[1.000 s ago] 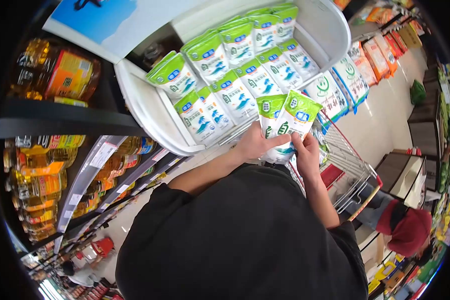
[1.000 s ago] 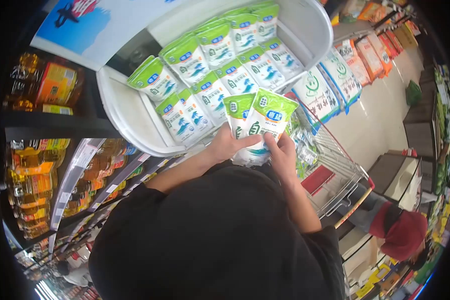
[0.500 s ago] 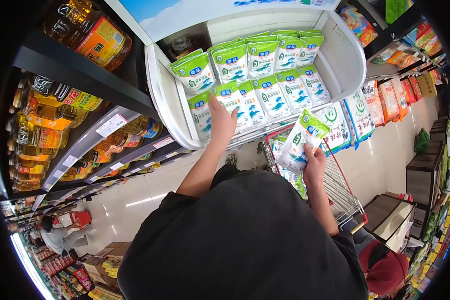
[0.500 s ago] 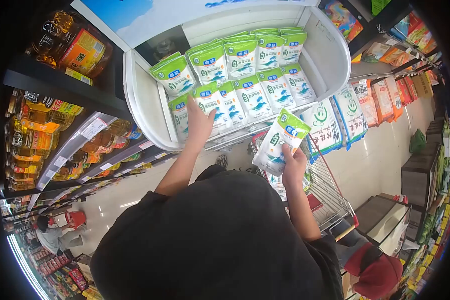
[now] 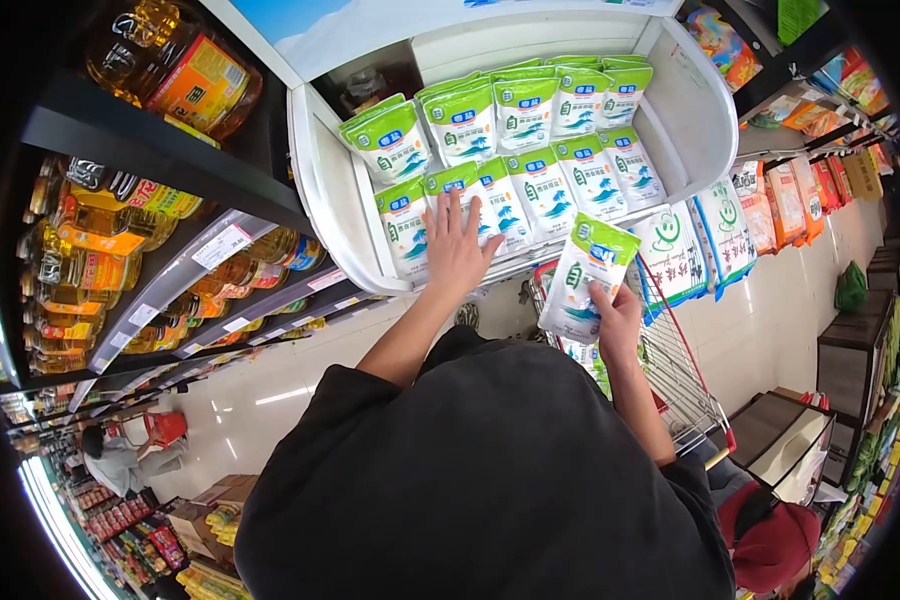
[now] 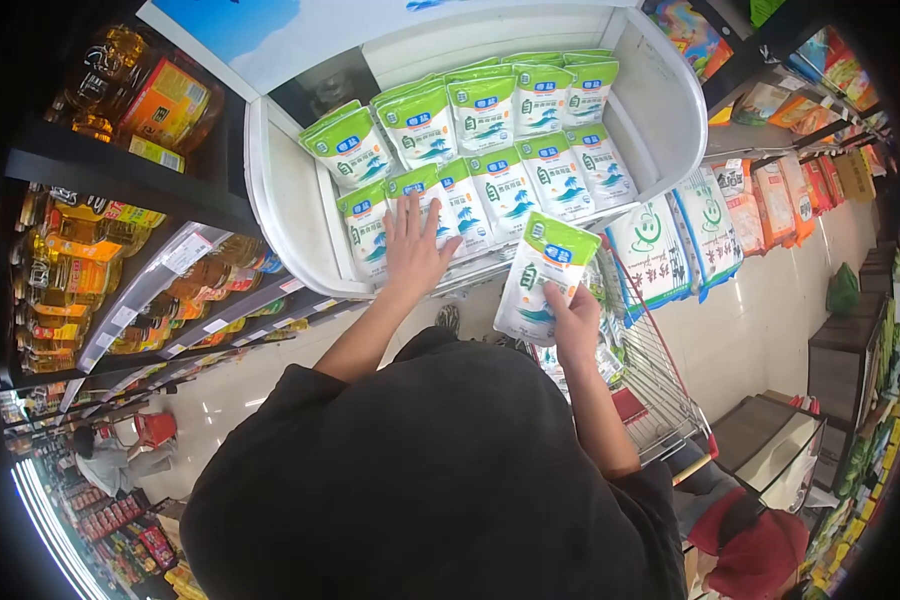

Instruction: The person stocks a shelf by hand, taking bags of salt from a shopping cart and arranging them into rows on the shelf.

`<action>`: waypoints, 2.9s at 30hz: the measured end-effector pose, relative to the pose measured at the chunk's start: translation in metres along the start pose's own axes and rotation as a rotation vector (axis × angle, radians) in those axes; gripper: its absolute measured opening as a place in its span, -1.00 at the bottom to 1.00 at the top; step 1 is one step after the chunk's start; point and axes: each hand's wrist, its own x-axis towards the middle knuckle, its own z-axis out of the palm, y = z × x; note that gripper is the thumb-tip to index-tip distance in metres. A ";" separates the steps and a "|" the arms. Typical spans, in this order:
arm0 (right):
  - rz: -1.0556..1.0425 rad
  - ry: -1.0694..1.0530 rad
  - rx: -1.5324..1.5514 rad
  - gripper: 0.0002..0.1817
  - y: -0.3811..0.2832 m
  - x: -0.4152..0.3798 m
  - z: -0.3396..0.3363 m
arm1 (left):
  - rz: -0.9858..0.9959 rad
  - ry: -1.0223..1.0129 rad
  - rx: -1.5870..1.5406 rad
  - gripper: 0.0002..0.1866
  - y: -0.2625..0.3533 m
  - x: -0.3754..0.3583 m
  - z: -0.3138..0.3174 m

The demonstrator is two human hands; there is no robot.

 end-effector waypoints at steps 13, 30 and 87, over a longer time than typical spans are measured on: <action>-0.097 -0.217 -0.681 -0.09 0.012 0.176 0.109 | -0.027 0.087 -0.083 -0.07 -0.016 0.002 0.005; -0.850 -0.308 -1.429 -0.35 0.048 0.141 0.134 | 0.217 0.076 -0.179 -0.04 -0.014 0.003 -0.002; 0.819 1.201 0.714 -0.75 0.506 0.218 -0.432 | 0.495 -0.224 0.152 0.04 0.097 0.049 0.049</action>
